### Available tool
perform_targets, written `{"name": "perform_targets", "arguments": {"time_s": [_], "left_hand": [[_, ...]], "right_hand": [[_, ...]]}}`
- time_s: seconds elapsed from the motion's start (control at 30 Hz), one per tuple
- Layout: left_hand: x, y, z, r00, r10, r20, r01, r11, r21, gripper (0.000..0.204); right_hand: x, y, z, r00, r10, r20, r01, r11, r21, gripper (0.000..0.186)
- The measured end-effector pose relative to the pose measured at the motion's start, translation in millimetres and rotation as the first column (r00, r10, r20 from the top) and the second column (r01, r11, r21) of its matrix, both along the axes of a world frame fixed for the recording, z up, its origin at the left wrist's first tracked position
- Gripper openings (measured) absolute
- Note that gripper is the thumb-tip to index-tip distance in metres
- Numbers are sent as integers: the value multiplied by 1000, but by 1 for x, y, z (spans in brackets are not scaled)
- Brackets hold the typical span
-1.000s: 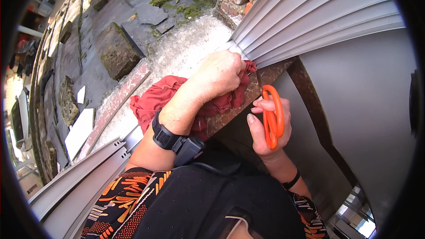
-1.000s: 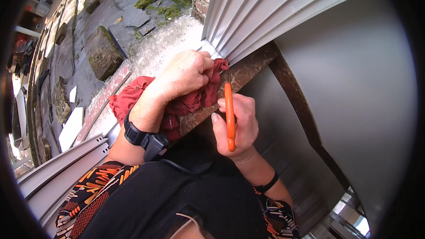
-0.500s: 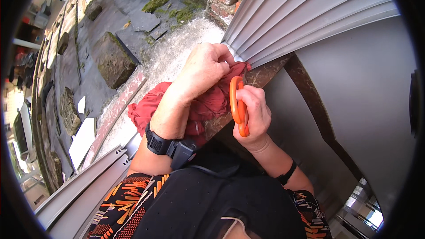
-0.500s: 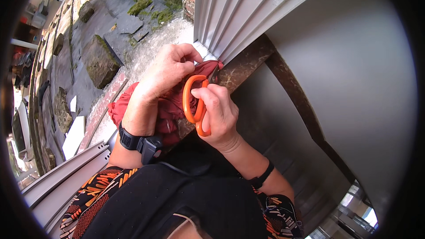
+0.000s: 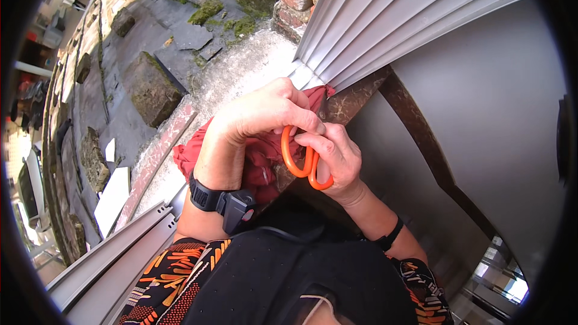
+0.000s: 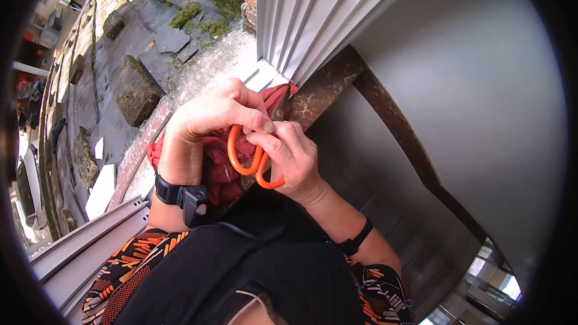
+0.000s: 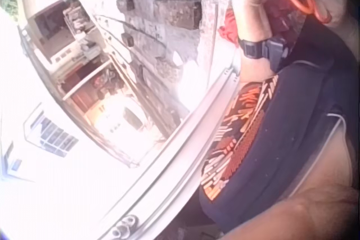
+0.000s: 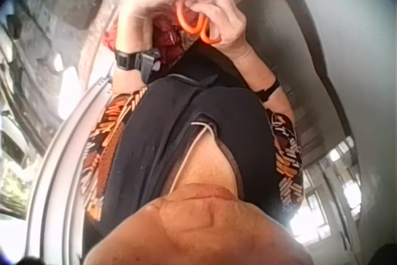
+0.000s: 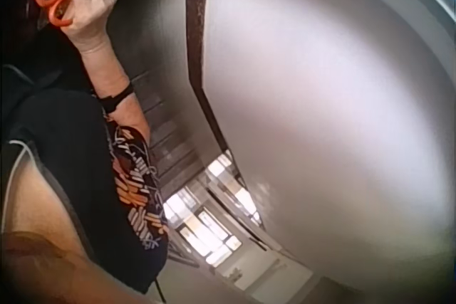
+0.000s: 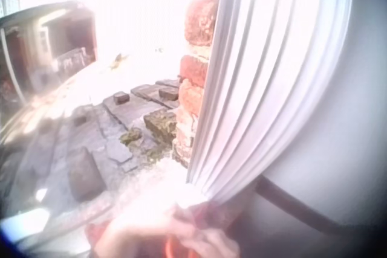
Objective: Cutting and tucking a cloth rag into a window frame gap to act as a seal or repair.
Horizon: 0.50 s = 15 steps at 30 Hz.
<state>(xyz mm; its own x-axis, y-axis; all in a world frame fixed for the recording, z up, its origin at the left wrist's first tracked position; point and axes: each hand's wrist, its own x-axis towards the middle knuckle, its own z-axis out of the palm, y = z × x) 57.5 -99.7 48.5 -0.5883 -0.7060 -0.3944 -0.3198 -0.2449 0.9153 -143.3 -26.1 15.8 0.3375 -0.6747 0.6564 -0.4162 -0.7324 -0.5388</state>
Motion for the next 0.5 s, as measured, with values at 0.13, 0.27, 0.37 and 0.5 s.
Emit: {"name": "perform_targets", "arguments": {"time_s": [0.13,0.27,0.37,0.5], "left_hand": [[-3,5,-1,998,17,-65,-15,999,30,30],[-7,0,-49,957,-163,-241,12,850,-527,14],[-11,-4,-30,971,-176,-163,45,801,-598,9],[-7,0,-32,986,-110,-124,-11,705,-709,14]], "right_hand": [[-4,3,6,999,11,49,-14,997,72,36],[-7,-8,-12,995,90,-47,-91,996,-16,31],[-9,-15,-9,994,100,-37,-102,994,-34,26],[-12,-23,-1,988,151,16,-152,987,57,27]]}}
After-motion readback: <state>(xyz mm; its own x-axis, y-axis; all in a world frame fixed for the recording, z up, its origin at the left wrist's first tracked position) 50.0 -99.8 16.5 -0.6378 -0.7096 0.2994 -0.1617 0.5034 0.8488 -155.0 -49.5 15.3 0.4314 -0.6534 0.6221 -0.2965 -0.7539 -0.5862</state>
